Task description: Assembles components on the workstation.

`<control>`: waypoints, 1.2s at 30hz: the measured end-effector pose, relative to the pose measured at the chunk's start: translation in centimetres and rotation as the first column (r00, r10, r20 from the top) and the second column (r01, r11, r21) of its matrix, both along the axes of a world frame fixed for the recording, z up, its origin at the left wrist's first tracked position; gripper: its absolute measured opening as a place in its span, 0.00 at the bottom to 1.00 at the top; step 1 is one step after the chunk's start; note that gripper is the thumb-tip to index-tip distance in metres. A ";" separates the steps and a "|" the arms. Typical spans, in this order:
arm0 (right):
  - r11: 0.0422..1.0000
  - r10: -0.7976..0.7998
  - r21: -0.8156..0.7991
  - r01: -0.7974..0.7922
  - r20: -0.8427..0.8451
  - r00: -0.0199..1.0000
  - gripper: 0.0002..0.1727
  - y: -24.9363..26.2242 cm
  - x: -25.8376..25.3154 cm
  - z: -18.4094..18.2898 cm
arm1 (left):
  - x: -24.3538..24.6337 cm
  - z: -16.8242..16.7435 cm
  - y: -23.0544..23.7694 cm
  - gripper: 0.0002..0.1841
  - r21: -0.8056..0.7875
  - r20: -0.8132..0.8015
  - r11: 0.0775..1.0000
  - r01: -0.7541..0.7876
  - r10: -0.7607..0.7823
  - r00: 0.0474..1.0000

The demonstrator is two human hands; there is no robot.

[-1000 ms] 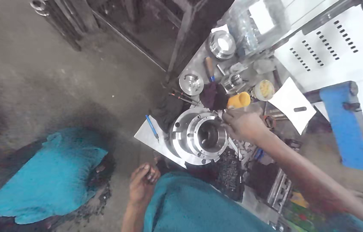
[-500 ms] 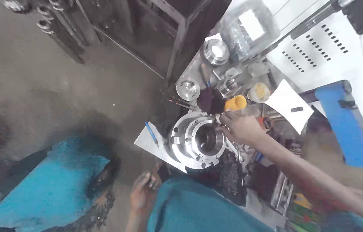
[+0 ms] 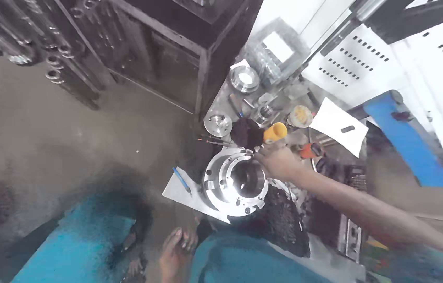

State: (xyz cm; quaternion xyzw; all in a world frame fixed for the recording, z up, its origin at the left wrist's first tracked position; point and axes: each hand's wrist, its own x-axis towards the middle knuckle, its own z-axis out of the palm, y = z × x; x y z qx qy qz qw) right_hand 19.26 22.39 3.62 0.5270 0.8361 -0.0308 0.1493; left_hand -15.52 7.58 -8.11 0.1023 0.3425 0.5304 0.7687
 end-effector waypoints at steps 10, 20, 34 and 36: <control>0.991 -0.085 -0.097 0.087 0.031 0.996 0.18 0.2 -0.5 0.1 | -0.6 -0.1 0.2 0.13 -0.011 -0.017 1.000 0.010 -0.010 1.000; 0.991 -0.122 -0.055 0.123 0.017 0.992 0.21 0.1 -0.7 0.2 | -1.3 -0.7 0.6 0.14 0.061 0.031 0.998 -0.002 0.000 1.000; 0.968 -0.123 -0.213 0.132 0.056 0.991 0.24 0.8 -0.4 1.3 | -1.7 1.3 2.2 0.12 0.065 0.043 0.998 0.026 -0.029 0.999; 0.989 -0.012 -0.149 0.009 -0.018 1.000 0.19 0.6 0.2 0.7 | -2.0 0.8 2.1 0.12 0.057 -0.025 0.997 0.058 -0.056 0.998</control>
